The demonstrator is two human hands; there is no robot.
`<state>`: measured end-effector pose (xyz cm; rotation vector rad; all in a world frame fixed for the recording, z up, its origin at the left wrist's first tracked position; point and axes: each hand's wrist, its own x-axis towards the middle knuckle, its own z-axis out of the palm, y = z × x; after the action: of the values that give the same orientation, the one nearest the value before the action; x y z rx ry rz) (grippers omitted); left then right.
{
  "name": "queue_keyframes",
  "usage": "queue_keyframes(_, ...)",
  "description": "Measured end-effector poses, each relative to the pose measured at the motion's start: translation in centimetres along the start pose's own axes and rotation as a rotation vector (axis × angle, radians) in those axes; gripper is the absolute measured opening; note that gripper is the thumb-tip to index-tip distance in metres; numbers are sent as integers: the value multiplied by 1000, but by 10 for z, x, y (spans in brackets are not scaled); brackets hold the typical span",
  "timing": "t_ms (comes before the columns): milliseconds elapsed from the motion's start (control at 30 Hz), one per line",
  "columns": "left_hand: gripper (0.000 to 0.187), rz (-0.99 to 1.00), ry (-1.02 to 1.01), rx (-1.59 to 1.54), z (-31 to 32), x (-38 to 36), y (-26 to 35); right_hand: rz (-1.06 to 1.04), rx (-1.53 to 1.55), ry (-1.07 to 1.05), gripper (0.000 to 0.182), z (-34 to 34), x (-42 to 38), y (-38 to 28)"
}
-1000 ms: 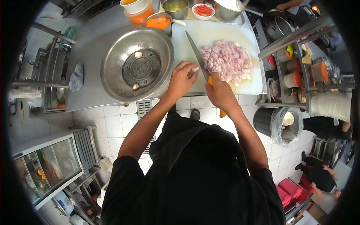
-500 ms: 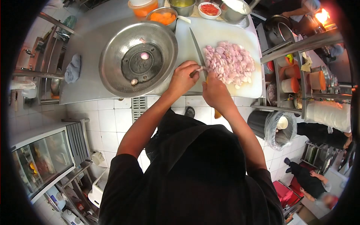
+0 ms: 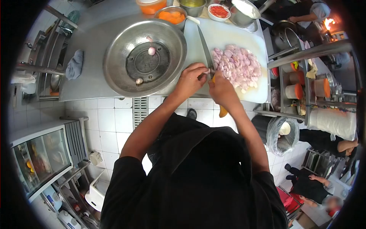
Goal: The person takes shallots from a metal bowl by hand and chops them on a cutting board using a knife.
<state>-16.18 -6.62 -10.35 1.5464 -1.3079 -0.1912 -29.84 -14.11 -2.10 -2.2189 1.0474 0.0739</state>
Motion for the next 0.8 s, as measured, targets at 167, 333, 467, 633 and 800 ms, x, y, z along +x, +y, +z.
queue_keyframes(167, 22, -29, -11, -16, 1, -1, 3, 42, 76, -79, 29, -32, -16, -15)
queue_keyframes(333, 22, -28, -12, -21, 1, 0, 1, -35, 62, 48, 27, 8, 0, 0)
queue_keyframes(467, 22, -21, -2, 7, 3, -2, 0, -11, 76, 43, 27, 14, 7, 6)
queue_keyframes(633, 21, -66, 14, 8, 2, 3, 5, -20, 73, 92, 31, 7, 7, 21)
queue_keyframes(800, 20, 57, -58, 184, -2, 11, 8, -99, 90, 165, 43, -5, -8, 23)
